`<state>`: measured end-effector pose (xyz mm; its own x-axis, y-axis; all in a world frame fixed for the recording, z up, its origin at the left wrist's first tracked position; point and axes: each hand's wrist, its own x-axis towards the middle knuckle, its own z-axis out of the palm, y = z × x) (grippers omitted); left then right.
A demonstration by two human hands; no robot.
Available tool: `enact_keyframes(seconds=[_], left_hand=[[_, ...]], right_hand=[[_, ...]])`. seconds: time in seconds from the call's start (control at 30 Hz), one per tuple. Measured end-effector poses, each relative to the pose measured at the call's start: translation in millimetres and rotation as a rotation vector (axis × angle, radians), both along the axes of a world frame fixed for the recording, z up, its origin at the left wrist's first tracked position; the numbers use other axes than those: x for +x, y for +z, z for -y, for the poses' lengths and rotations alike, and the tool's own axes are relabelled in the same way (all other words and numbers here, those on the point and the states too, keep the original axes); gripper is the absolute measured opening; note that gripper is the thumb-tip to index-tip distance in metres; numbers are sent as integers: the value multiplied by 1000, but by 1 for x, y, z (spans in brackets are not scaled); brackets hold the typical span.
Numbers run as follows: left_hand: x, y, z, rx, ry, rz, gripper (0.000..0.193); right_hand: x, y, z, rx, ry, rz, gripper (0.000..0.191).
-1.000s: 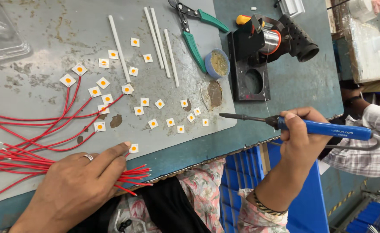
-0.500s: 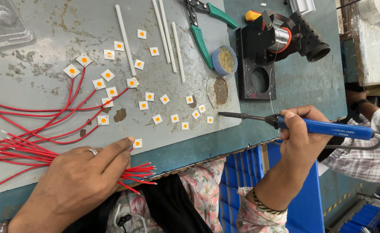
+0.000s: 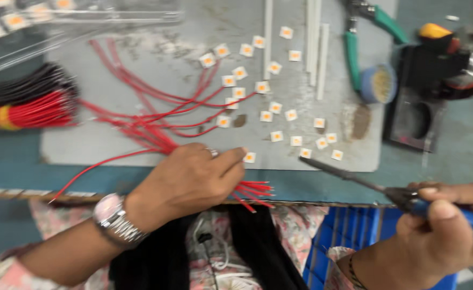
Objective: The person solders red insulated wires onto small square LED modules at a workbench. They hold a wire end against a module pad with one hand while applying a soldering iron with the other, then set the finished module aside and repeat the process on the next module.
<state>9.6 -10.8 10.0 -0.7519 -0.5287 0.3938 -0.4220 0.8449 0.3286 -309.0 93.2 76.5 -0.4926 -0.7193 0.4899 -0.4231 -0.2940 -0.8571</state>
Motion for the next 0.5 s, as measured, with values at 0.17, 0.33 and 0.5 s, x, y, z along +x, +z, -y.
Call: enact_keyframes(seconds=[0.17, 0.33, 0.5], left_hand=[[0, 0, 1, -28, -1, -50, 13], [1, 1, 2, 16, -12, -72, 10], [2, 0, 2, 39, -6, -82, 9]], right_hand=[[49, 8, 11, 123, 125, -35, 22], [74, 17, 28, 189, 184, -152, 31], [79, 25, 31, 276, 200, -226, 29]])
